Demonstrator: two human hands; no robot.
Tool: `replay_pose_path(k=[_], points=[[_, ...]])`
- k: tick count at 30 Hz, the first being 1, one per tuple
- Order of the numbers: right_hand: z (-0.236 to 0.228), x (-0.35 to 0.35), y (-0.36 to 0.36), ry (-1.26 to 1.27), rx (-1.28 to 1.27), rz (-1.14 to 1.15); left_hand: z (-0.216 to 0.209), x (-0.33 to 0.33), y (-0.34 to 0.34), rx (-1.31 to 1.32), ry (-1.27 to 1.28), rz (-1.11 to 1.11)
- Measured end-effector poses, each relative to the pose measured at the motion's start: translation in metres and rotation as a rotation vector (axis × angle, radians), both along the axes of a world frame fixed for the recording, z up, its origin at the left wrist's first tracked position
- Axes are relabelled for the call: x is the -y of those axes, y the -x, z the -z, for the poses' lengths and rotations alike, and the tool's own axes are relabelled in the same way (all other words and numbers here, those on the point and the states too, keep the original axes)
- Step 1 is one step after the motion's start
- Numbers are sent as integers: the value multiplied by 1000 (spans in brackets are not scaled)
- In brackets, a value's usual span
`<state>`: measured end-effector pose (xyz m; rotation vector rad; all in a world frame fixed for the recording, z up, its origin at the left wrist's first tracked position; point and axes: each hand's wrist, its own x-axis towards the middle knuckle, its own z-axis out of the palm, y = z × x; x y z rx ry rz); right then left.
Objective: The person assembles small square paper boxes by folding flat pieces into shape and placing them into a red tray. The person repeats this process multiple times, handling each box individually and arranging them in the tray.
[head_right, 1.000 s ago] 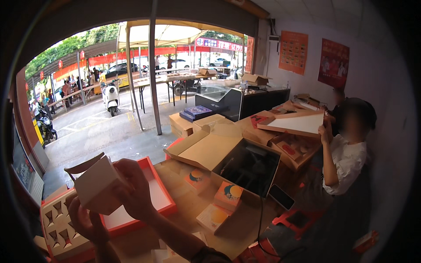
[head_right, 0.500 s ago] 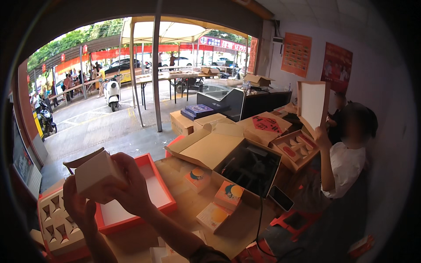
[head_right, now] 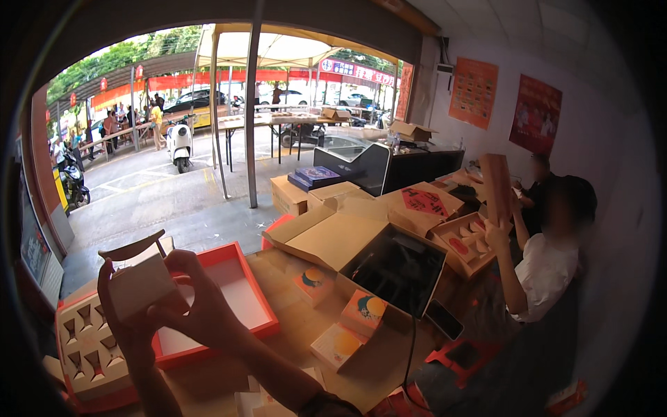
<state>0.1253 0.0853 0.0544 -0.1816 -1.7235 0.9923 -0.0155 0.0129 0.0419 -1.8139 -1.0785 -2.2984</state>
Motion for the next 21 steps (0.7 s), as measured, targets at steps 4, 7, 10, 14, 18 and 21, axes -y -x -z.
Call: replay_pose_path(k=[4,7,10,14,18,21], points=[[0,-9,0,-8,76,6,-4,2,15,-93,46,-75],[-2,-8,1,9,110,34,-8,0,15,-3,45,-34],[-3,-8,4,62,161,-23,-6,5,17,88,112,-18],[-2,-15,-3,116,166,-108,2,-2,12,176,171,8],[7,-23,2,157,67,-158,-4,-5,5,43,60,2],[10,-22,9,201,-40,-148,-3,-6,4,28,70,-31]])
